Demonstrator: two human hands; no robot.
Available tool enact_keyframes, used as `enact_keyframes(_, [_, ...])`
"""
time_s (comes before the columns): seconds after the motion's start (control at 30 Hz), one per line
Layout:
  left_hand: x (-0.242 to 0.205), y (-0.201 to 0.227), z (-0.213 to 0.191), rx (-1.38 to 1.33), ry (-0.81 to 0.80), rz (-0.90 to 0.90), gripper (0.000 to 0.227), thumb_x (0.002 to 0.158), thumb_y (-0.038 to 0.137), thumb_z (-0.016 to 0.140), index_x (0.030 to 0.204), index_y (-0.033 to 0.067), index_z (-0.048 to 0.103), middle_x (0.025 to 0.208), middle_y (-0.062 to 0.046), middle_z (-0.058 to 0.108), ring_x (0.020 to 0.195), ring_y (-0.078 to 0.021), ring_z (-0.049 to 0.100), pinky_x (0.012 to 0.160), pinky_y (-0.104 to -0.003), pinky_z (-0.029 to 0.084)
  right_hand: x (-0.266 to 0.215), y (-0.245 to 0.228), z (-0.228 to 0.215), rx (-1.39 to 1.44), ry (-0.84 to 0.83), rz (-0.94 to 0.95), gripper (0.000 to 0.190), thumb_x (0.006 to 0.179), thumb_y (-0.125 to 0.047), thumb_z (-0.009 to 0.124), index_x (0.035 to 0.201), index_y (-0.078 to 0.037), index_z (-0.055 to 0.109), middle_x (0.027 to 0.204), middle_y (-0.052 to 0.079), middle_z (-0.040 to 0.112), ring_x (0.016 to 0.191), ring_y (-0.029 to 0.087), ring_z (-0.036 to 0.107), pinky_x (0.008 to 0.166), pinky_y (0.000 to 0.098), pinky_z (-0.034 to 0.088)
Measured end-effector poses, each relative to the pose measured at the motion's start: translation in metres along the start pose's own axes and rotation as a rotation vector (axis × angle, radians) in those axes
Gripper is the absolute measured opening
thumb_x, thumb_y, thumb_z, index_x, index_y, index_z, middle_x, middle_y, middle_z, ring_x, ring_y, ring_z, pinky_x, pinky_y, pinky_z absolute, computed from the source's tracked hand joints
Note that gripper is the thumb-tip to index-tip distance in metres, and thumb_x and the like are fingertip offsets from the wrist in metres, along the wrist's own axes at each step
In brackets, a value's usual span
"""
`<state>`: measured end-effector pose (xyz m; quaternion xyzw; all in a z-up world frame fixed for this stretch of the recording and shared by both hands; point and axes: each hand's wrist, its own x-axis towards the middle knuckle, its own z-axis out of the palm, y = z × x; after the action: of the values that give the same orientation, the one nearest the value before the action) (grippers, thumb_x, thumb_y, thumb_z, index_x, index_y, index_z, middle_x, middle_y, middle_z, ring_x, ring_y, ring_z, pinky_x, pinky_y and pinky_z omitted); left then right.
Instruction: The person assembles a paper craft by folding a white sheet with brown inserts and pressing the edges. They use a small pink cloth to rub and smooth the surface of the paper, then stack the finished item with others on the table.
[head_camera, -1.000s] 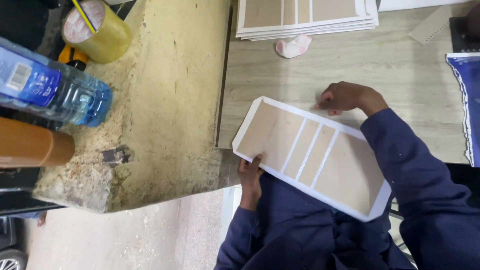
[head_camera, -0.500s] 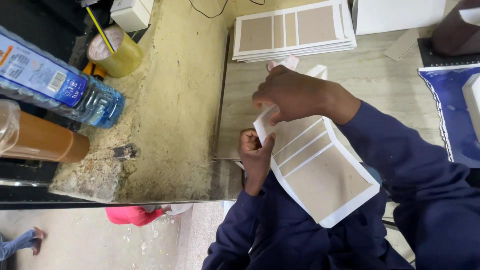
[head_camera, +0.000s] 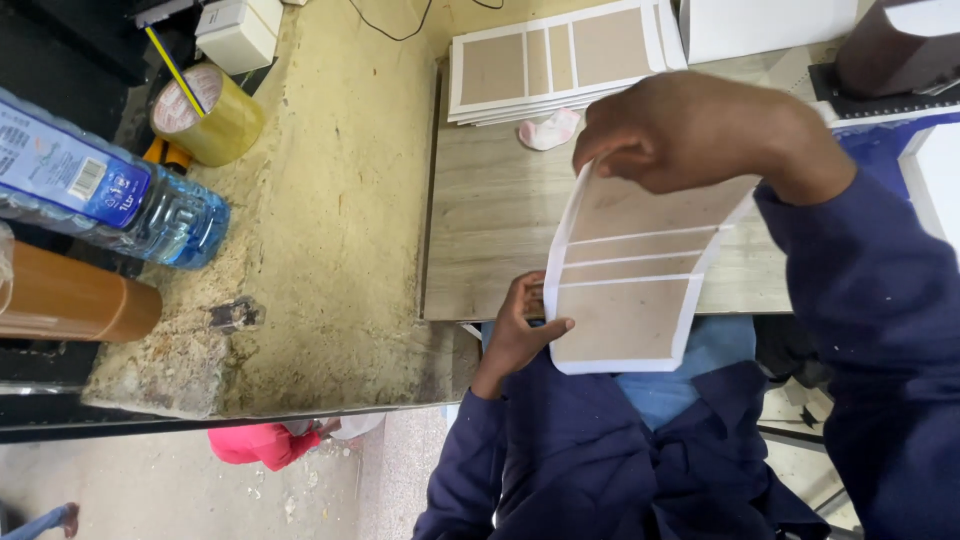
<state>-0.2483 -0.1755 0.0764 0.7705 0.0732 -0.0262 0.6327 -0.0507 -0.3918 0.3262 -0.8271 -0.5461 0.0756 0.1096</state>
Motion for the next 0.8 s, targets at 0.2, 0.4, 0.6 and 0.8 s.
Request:
enact_keyframes(0.2, [0.017,-0.088,0.014,-0.025,-0.026,0.120,0.013,0.097,0.017,0.081,0.094,0.0143,0.069,0.083,0.007,0.062,0.076,-0.0036,0.053,0.066,-0.026,0.045,-0.044,0.050,-0.020,0.014,0.211,0.137,0.020,0.099,-0.018,0.074,0.118,-0.018,0.081,0.110,-0.001,0.083,0.095,0.024,0.077,0.080,0.0398,0.056])
enact_keyframes(0.4, [0.068,-0.050,-0.050,0.046,0.051,0.013,0.026,0.090,0.037,0.086,0.080,0.0231,0.066,0.075,0.012,0.056,0.069,-0.0031,0.047,0.062,-0.023,0.036,-0.078,0.149,0.036,0.233,0.294,0.585,0.011,0.106,-0.020,0.080,0.115,-0.014,0.080,0.088,0.003,0.072,0.083,0.018,0.059,0.074,0.0351,0.042])
enact_keyframes(0.6, [0.218,-0.052,-0.133,0.480,0.002,0.032,0.021,0.091,0.033,0.087,0.105,0.0167,0.086,0.101,-0.007,0.082,0.098,-0.0267,0.074,0.088,-0.039,0.053,-0.054,0.318,0.298,0.355,0.391,0.850,0.024,0.098,-0.037,0.080,0.122,-0.037,0.080,0.113,0.017,0.079,0.116,0.048,0.071,0.094,0.0576,0.056])
enact_keyframes(0.8, [0.251,-0.049,-0.118,0.841,0.003,0.054,0.018,0.089,0.031,0.087,0.103,0.0200,0.086,0.109,-0.007,0.073,0.112,-0.0310,0.065,0.097,-0.044,0.053,-0.035,0.325,0.342,0.012,0.231,0.838,0.032,0.093,-0.039,0.077,0.122,-0.027,0.079,0.132,0.009,0.061,0.130,0.037,0.047,0.107,0.0517,0.035])
